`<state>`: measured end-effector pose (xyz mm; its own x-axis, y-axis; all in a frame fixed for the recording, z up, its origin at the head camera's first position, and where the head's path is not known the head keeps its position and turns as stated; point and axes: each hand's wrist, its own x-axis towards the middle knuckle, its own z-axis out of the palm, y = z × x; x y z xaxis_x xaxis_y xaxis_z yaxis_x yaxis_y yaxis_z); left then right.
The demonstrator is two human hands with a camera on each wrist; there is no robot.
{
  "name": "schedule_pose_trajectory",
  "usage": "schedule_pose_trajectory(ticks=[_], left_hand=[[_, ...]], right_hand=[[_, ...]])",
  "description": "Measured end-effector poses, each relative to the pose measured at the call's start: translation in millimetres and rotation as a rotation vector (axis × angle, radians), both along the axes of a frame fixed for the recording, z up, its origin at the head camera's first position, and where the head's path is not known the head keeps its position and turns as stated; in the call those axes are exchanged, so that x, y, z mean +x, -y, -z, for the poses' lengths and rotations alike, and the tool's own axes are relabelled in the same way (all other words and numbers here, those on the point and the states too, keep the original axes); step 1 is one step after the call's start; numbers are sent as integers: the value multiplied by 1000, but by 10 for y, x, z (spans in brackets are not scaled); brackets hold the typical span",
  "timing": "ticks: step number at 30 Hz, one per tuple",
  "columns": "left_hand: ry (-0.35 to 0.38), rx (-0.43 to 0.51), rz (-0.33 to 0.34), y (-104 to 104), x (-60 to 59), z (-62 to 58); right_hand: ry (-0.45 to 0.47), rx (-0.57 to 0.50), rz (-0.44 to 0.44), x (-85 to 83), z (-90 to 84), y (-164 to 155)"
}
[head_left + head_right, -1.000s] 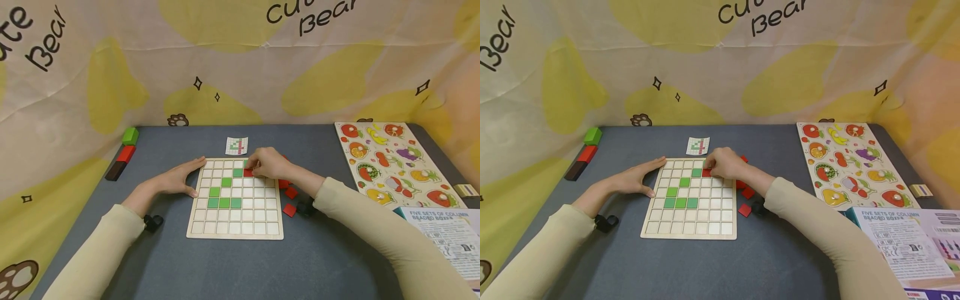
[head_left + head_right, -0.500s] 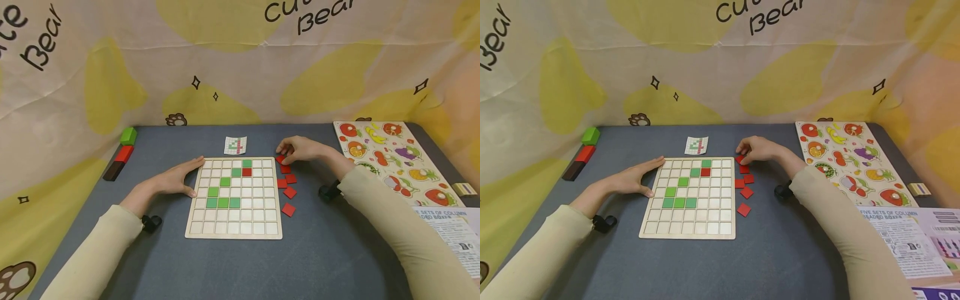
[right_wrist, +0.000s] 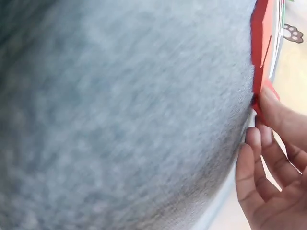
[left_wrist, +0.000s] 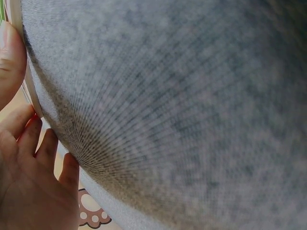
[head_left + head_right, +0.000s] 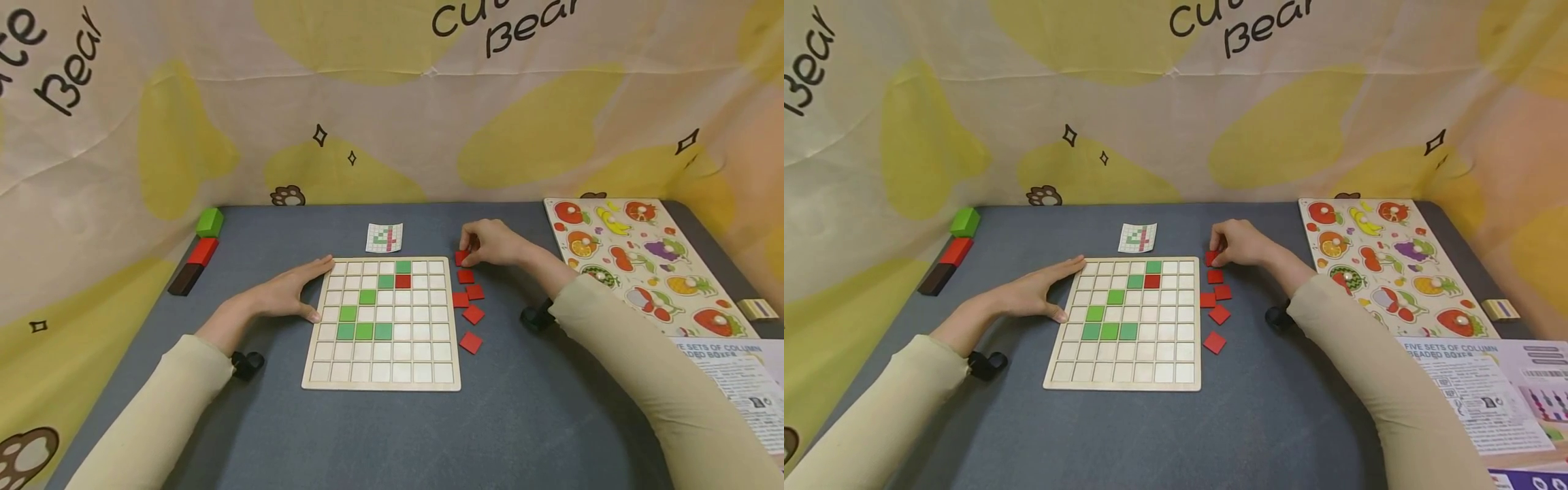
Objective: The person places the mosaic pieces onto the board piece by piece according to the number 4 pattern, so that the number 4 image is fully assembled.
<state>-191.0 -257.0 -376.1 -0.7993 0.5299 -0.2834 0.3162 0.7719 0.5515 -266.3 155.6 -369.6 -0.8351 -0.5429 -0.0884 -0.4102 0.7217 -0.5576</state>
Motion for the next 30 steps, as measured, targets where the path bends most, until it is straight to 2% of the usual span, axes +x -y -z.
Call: schedule_pose_trajectory(ticks=[5,13,20,26,30], left_hand=[[2,-3,-4,8,6,-2],[6,-10,-11,17,0,4],[-4,2,-6,-7,16,-5],[-4,3,-7,-16,22,-22],[-4,8,-6,-15,20,-20]], right_hand=[[-34,-70,65,87,-55,152],[77,-172,-3,387,-136,605],[80,-135,-70,565,-98,873],[57,-111,-69,614,-57,951],[7,-93,-97,635,-52,964]])
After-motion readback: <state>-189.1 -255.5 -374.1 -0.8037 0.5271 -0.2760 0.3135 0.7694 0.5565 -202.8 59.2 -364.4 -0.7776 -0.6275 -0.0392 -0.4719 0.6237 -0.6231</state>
